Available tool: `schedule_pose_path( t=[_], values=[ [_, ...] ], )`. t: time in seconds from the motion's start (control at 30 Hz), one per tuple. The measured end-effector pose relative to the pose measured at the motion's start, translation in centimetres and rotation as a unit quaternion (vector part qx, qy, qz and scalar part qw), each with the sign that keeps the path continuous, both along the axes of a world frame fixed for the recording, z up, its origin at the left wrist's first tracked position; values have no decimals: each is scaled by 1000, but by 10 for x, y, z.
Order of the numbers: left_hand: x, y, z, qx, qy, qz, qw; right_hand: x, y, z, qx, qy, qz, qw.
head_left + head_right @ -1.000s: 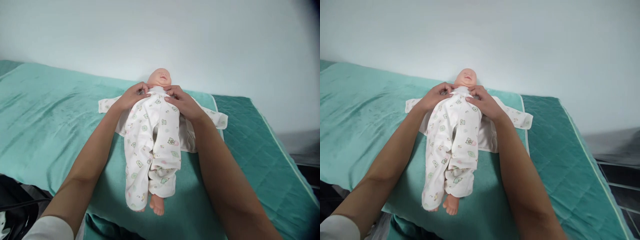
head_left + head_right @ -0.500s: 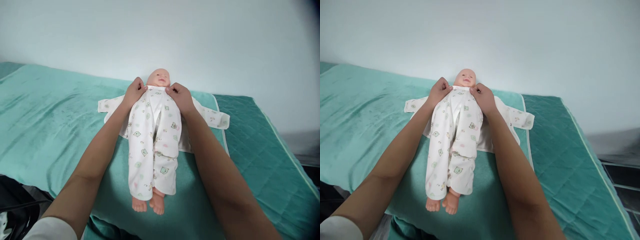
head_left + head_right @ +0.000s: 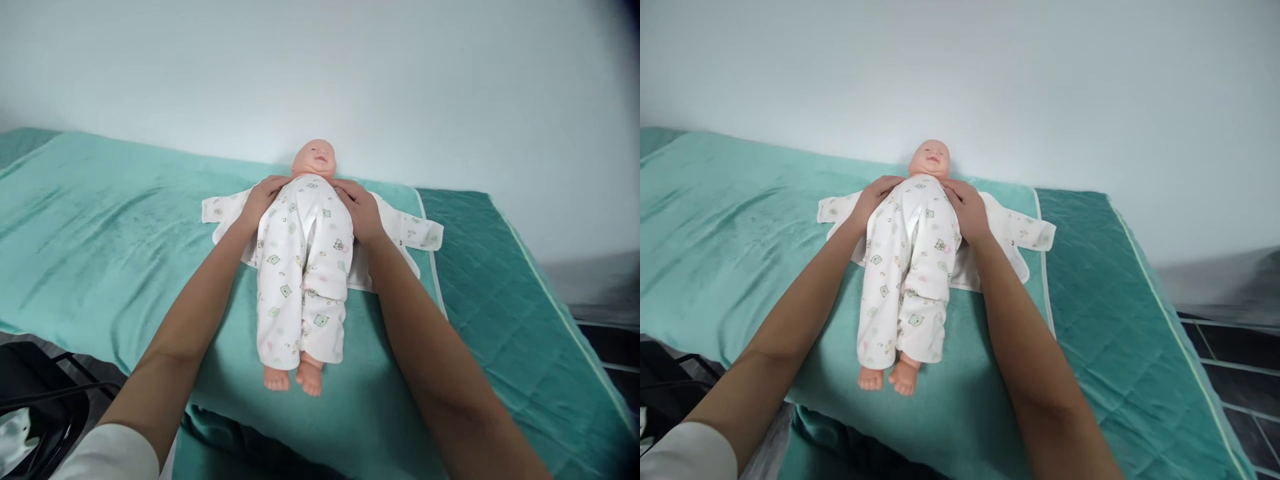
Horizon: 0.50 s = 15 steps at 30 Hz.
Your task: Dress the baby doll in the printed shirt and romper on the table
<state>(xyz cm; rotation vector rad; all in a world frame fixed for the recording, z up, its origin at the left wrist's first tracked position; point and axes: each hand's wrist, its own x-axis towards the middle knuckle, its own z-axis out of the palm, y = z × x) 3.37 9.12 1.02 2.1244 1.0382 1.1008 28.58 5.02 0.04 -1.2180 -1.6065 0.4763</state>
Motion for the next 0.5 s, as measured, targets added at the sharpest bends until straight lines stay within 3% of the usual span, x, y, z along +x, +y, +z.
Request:
schedule_pose_path(
  t=[0.17,0.33,0.4,0.5],
  values=[
    [-17,-23,-20,71,24,54,996,-4,-32,-8,-38,70,-35,996],
    [-25,-51,-31,65,63,112,990,-18,-77,-7,-45,76,-89,992],
    [-27,-61,-32,62,80,121,987,-28,-98,3,-16,46,-96,994],
    [-31,-69,-33,71,101,126,984,-44,-134,31,59,-26,-65,996]
  ],
)
